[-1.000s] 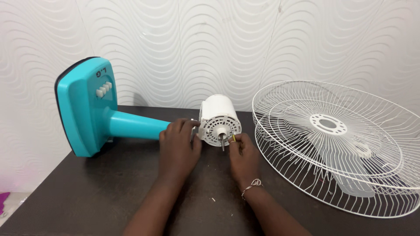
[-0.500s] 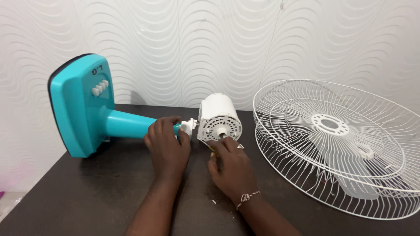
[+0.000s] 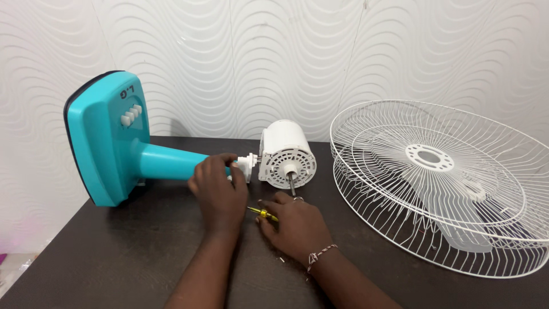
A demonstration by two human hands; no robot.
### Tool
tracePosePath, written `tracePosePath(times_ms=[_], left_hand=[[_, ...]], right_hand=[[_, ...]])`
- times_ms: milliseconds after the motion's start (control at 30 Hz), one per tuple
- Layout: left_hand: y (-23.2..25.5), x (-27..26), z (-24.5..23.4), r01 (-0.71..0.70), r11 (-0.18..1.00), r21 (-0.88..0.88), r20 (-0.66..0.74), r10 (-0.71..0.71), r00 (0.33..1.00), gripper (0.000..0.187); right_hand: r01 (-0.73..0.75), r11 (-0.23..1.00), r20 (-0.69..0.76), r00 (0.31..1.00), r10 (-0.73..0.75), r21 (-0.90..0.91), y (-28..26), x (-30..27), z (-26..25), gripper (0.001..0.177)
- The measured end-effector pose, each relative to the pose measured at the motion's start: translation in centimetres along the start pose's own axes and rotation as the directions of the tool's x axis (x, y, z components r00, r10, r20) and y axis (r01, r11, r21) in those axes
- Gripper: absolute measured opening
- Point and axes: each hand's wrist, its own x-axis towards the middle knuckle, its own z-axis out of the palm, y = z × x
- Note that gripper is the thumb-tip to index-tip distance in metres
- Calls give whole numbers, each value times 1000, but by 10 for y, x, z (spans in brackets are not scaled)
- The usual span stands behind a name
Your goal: The person uses a screwdriver to remove multiple screws from the rear motor housing of a teal LG electric fan. The fan blade and front grille are already detached and placed to the side. The person continues unscrewing and then removes the rear motor cover, exposing the internal motor components.
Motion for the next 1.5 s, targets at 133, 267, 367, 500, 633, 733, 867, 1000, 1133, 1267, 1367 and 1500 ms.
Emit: tracePosePath(times_ms=[133,267,367,500,633,733,867,1000,1133,1267,1367,1500], left_hand=[[5,-2,3,-110,994,20,124,107,986,17],[9,-2,8,-172,985,10,150,168,974,27],[9,-2,12,-167,986,-4,195,165,967,33],[8,-1,15,-141,989,-48,271,148,951,39],[5,-1,18,-146,985,-88,297,166,940,45],[4,1,20,-150,984,-99,309,174,935,47],[6,1,20,-118,987,-110,332,148,932,50],[8,2,18,-83,992,-91,368,111,923,50],[10,5,13,-53,997,-52,352,68,934,39],[4,8,7,18,1000,16,254,-22,967,29],[-3,6,7,9,999,46,154,-16,988,33],[-9,2,10,-26,991,129,109,12,994,42]], right_hand=[[-34,999,58,998,33,15,-1,0,-2,33],[-23,1000,27,999,23,3,-2,1,-3,30],[-32,999,14,999,32,17,-2,-1,-4,30],[-41,999,-5,999,41,26,-3,-2,-6,27],[-88,992,-85,992,96,91,-1,-7,-7,21],[-197,968,-194,955,225,153,8,-11,-5,18],[-264,870,-369,826,427,416,38,-6,2,17],[-305,749,-311,770,557,588,67,9,15,35],[-405,798,-205,821,532,446,76,18,18,77],[-441,834,-188,835,517,332,63,16,15,96],[-340,917,-326,860,394,211,50,11,11,85],[-267,958,-314,905,286,104,38,11,7,60]])
